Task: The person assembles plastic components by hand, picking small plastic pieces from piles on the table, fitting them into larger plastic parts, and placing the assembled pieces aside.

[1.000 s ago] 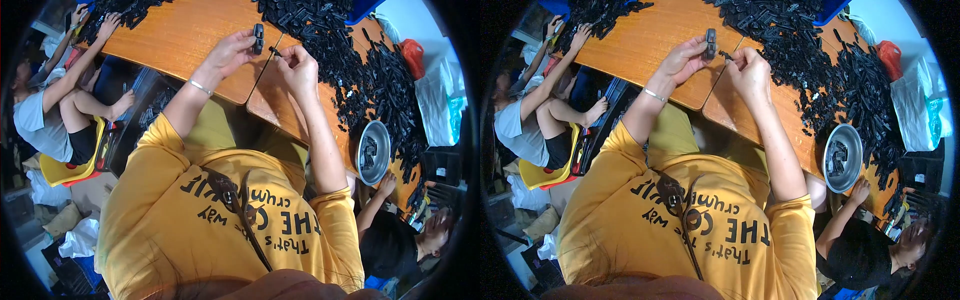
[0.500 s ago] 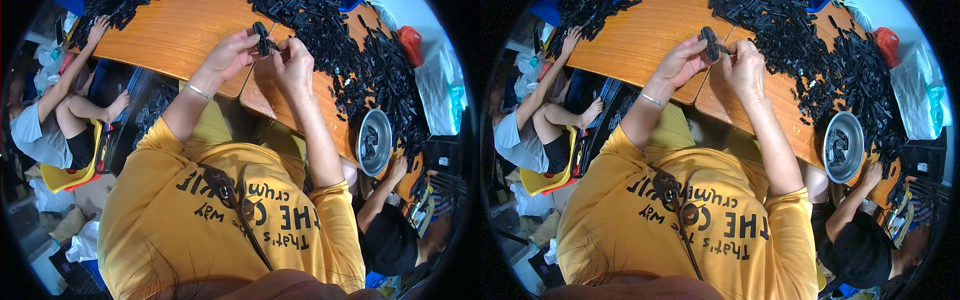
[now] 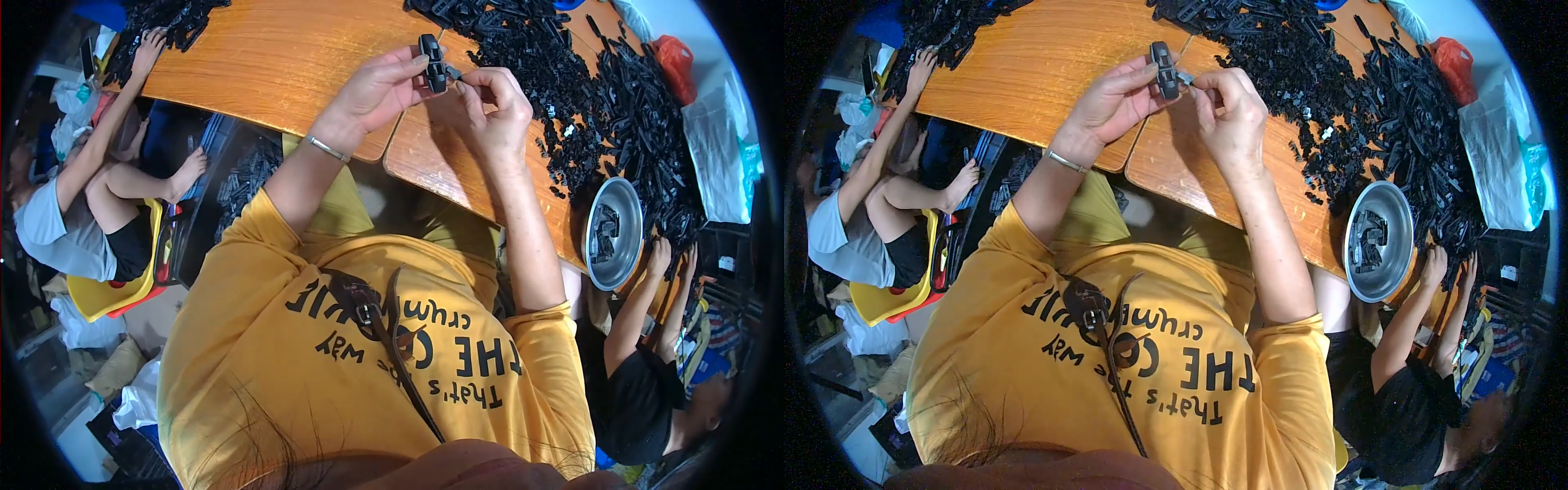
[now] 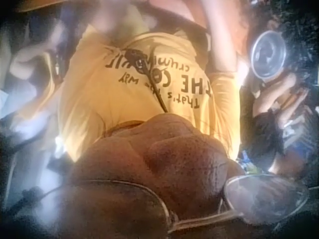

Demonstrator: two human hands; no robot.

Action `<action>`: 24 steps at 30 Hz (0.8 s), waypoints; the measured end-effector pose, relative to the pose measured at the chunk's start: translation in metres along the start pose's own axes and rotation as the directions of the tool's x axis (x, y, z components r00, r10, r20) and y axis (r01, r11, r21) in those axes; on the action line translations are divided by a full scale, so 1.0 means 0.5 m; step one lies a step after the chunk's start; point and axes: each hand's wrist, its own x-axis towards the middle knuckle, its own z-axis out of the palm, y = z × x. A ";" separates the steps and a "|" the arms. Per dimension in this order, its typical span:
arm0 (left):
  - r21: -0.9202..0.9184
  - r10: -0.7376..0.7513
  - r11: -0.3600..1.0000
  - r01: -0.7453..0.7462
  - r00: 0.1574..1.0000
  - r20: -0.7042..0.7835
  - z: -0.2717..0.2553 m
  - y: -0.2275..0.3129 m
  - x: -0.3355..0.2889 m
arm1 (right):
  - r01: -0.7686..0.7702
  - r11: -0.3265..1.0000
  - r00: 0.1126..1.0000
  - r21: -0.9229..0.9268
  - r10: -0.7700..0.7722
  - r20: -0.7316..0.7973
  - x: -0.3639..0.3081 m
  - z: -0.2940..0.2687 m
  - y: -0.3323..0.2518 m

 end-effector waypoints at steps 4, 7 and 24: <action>0.034 -0.012 0.999 0.013 1.000 -0.013 0.011 0.004 0.005 | 0.077 0.997 0.996 -0.023 -0.078 -0.033 0.006 -0.009 -0.009; 0.077 -0.008 0.997 0.010 1.000 -0.025 0.010 0.007 0.008 | 0.092 0.995 0.995 -0.024 -0.093 -0.038 0.007 -0.011 -0.013; 0.235 0.106 0.967 -0.100 0.994 -0.012 0.024 0.005 0.004 | 0.005 0.996 0.990 0.083 0.007 -0.143 0.012 0.042 -0.049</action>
